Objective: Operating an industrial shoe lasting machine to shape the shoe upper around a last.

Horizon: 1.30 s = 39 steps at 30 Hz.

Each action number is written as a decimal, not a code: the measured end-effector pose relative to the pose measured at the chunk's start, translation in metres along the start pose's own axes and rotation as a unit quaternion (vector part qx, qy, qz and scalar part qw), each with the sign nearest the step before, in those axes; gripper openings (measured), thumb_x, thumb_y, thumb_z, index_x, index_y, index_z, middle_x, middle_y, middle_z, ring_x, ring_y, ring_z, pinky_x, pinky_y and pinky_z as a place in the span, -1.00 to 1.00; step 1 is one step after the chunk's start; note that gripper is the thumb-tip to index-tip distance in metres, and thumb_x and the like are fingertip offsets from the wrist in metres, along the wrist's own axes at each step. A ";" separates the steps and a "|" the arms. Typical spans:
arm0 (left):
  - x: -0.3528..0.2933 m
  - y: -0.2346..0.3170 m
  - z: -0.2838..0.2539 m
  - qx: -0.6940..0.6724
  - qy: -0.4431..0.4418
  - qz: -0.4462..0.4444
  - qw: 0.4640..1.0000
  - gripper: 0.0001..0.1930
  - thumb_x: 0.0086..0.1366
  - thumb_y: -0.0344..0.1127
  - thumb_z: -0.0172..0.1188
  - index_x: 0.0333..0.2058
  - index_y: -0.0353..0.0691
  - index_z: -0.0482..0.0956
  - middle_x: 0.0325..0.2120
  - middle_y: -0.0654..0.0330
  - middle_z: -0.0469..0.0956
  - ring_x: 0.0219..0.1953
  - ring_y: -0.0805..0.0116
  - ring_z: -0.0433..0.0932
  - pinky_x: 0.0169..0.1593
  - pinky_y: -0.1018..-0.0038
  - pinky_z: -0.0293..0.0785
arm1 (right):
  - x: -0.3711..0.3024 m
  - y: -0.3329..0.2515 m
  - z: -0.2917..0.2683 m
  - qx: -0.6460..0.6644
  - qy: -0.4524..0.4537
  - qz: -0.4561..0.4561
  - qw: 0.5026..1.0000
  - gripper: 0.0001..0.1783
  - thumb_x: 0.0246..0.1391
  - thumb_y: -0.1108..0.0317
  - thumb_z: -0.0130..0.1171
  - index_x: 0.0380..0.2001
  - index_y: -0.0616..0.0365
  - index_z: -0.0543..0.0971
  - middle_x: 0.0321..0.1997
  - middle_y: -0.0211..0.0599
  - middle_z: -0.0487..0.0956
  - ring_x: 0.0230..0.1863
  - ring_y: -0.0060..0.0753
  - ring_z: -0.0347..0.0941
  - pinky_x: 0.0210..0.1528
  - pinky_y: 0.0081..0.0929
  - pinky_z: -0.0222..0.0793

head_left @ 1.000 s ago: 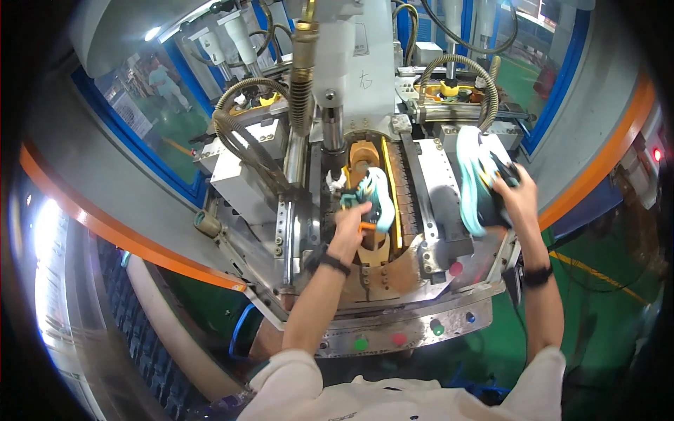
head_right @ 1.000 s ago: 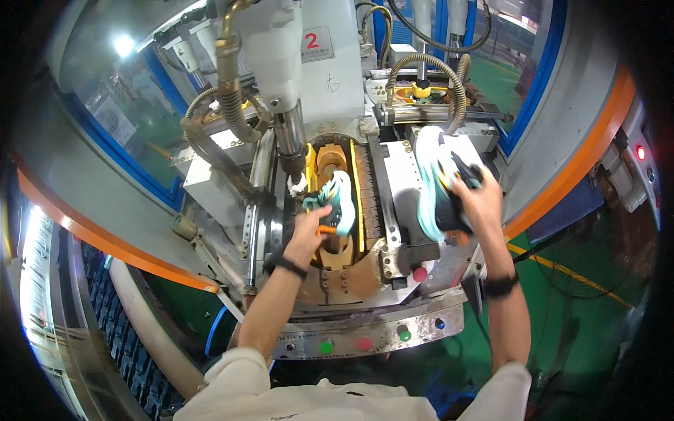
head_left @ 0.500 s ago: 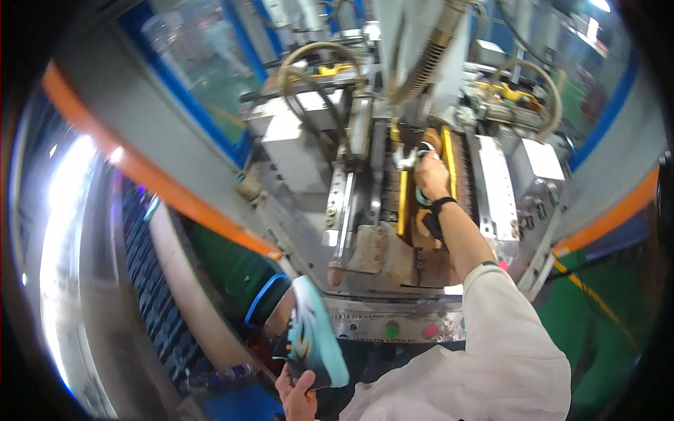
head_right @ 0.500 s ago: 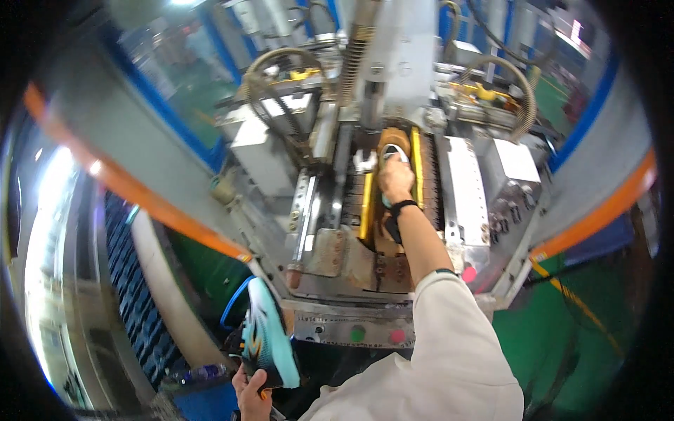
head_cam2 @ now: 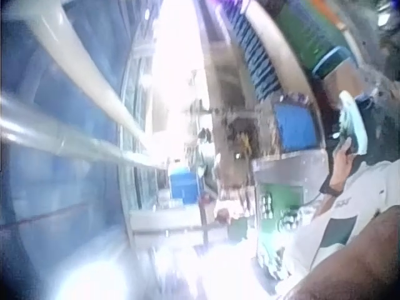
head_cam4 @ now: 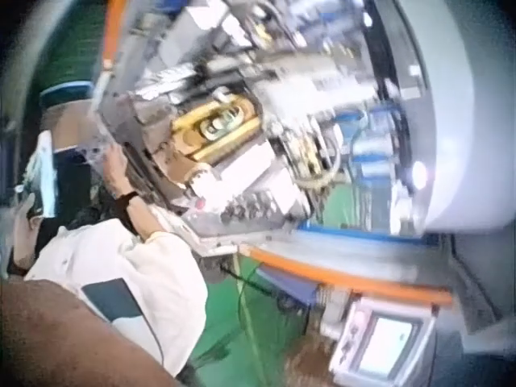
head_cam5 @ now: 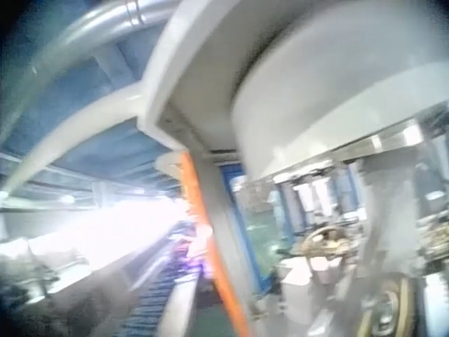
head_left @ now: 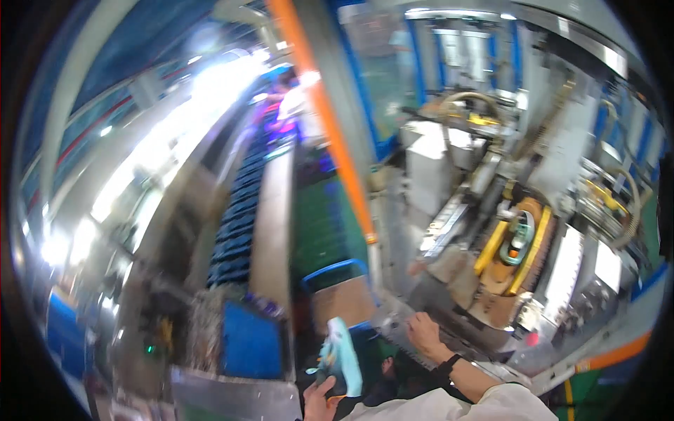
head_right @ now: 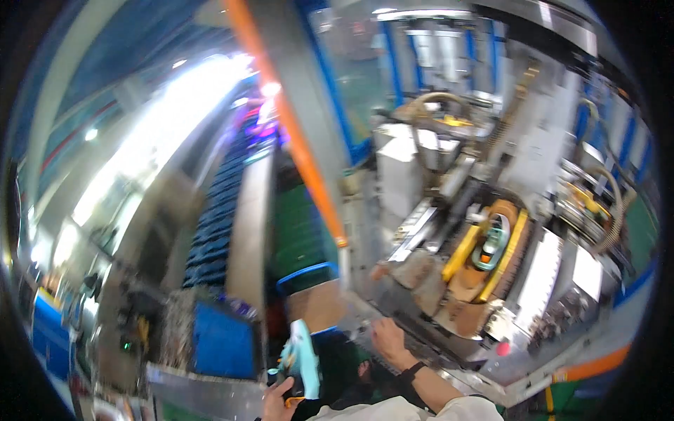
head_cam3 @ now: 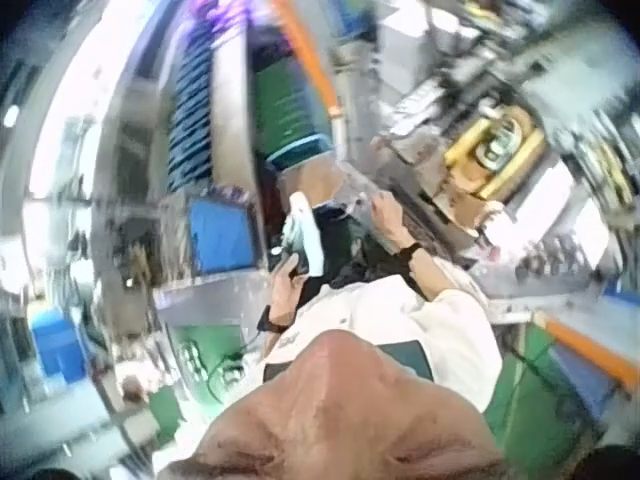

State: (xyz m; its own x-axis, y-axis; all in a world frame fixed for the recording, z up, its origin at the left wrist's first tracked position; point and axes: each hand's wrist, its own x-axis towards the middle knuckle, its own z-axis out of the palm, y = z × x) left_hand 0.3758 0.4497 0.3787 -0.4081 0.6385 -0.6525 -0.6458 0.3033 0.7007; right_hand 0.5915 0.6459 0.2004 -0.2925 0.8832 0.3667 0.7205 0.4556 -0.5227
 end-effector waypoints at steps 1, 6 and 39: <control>0.004 -0.019 -0.023 0.175 -0.050 0.143 0.973 -0.74 0.35 -0.28 0.19 -0.05 -0.24 0.59 -0.18 0.21 0.59 -0.22 0.36 0.57 -0.19 0.45 0.54 | -0.014 0.018 0.023 -0.034 -0.049 0.001 0.998 -0.89 -0.08 0.36 0.23 -0.41 0.05 0.57 -0.27 -0.20 0.56 -0.21 -0.09 0.52 -0.26 -0.11 0.50; -0.013 -0.027 -0.059 0.081 -0.011 0.050 0.995 -0.70 0.27 -0.39 0.26 -0.07 -0.43 0.53 -0.19 0.14 0.61 -0.14 0.31 0.62 -0.09 0.38 0.57 | -0.037 0.059 0.065 -0.006 -0.079 0.014 0.997 -0.84 0.10 0.35 0.04 -0.29 0.09 0.57 -0.26 -0.04 0.51 -0.24 0.13 0.49 -0.22 0.02 0.44; 0.109 -0.085 -0.687 0.095 0.725 -0.042 0.681 -0.25 0.17 -0.14 0.29 0.22 -0.35 0.14 0.09 -0.20 0.39 -0.03 -0.24 0.52 0.00 0.04 0.48 | 0.480 -0.855 0.197 0.023 -0.157 -0.600 0.784 -0.38 0.23 0.27 0.17 0.32 0.13 0.28 0.34 -0.15 0.36 0.37 -0.23 0.24 0.40 -0.28 0.08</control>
State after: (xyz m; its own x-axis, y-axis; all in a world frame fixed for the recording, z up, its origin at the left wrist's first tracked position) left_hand -0.0574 0.0076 0.0499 -0.6719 -0.7142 -0.1961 -0.6673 0.4690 0.5786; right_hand -0.2885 0.7017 0.6720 -0.8886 -0.2038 0.4109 -0.2129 0.9768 0.0239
